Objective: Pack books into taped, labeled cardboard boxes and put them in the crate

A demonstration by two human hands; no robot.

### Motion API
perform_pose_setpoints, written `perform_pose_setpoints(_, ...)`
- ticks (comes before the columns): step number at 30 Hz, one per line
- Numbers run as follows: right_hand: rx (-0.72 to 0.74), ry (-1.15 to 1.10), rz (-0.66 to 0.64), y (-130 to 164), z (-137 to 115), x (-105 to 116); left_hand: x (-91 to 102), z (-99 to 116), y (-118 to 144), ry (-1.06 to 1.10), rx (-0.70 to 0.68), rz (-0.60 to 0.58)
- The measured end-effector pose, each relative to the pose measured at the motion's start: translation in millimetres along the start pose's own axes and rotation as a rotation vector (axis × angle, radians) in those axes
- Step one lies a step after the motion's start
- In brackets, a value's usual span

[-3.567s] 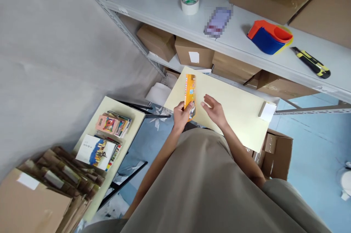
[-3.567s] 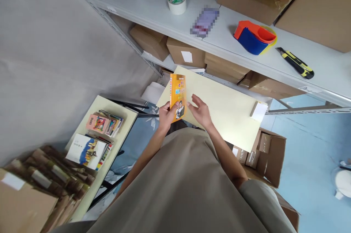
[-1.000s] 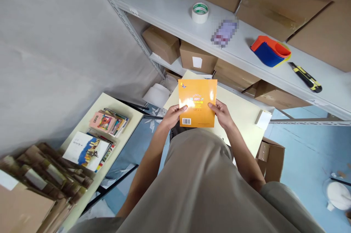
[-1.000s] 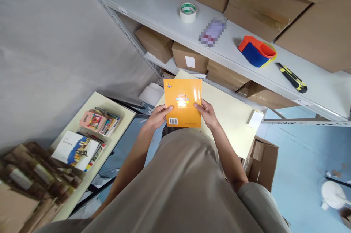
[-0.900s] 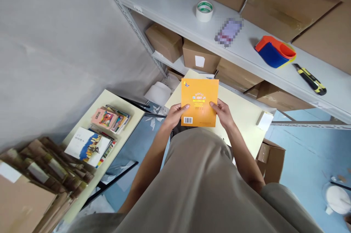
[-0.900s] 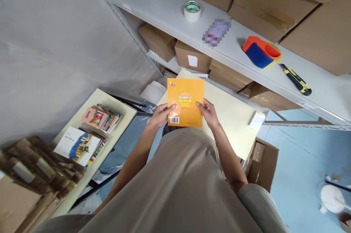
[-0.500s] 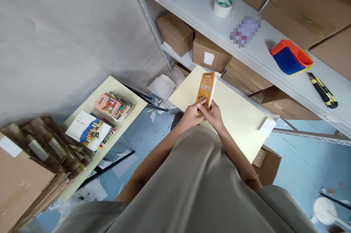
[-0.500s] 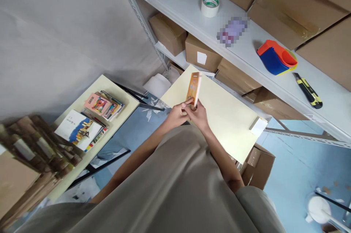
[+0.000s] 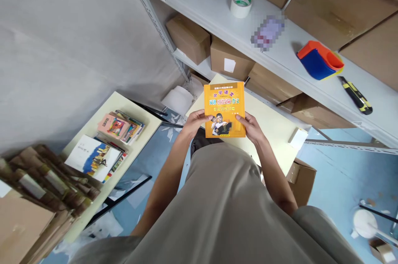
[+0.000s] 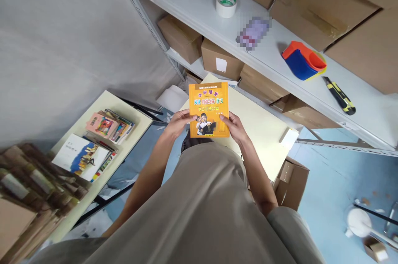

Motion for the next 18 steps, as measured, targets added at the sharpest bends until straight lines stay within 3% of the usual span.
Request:
perform_pose_setpoints(4,0.136,0.102,0.064,0,-14,13,-4.7,18,3,-0.067,-0.091,-0.011)
perform_pose_setpoints(11,0.408,0.316,0.093,15,-45,17,-14.8,78,13,-0.356,-0.482,-0.134)
perform_pose_setpoints(15,0.443,0.338,0.103,22,-49,13,-16.9,90,17,-0.385,-0.491,-0.135)
perform_pose_setpoints(18,0.448,0.314,0.058,25,-50,13,-14.1,87,18,-0.349,-0.478,-0.138)
Point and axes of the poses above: each hand's wrist, its own y-axis away from the middle knuckle, its own x-axis out of the back of the hand, z = x × y, the point moved 7 cm from there along -y, towards the middle knuckle, and after that the axes turned 10 degrees about -x, right-handed, at the moved point
